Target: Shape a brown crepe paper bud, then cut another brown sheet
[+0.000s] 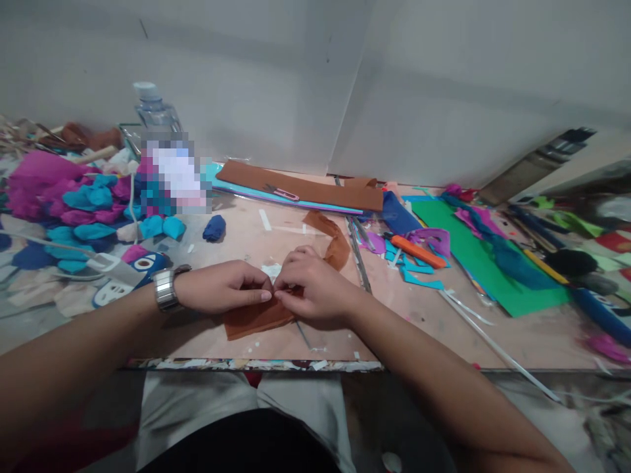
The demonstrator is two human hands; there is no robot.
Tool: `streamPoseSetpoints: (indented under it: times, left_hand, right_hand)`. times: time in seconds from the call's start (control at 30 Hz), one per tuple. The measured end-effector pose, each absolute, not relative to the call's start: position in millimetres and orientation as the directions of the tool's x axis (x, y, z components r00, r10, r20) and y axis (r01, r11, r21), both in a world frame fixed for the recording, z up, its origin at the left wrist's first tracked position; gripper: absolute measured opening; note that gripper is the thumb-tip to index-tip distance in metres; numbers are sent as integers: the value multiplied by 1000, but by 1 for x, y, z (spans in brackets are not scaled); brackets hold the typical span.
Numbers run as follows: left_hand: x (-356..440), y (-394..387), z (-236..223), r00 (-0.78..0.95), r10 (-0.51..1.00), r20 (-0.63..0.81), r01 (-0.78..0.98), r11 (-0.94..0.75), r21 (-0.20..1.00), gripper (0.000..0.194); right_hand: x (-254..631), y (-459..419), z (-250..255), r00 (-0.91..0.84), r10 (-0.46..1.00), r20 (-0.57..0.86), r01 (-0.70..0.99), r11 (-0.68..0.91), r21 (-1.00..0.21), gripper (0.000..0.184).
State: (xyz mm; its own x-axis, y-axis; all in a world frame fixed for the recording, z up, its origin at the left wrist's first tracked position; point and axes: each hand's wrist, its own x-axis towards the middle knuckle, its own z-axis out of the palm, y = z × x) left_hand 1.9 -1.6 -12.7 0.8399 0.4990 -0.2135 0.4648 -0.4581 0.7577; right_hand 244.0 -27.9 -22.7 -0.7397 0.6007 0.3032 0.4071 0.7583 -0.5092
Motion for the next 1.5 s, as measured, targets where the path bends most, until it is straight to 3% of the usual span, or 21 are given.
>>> streamPoseSetpoints:
  times: [0.57, 0.9, 1.03, 1.5]
  left_hand:
    - [-1, 4, -9, 816, 524, -245, 483, -384, 787, 22]
    - [0, 1, -16, 824, 522, -222, 481, -436, 760, 40]
    - [4, -1, -18, 797, 573, -193, 504, -453, 735, 39]
    - [6, -1, -25, 763, 636, -116, 419, -350, 838, 32]
  right_hand:
    - [252, -18, -22, -742, 564, 363, 369, 795, -481, 10]
    - [246, -26, -21, -751, 593, 289, 412, 764, -497, 10]
    - [243, -28, -20, -729, 612, 306, 433, 759, -487, 7]
    - [241, -26, -25, -657, 636, 405, 494, 769, -406, 9]
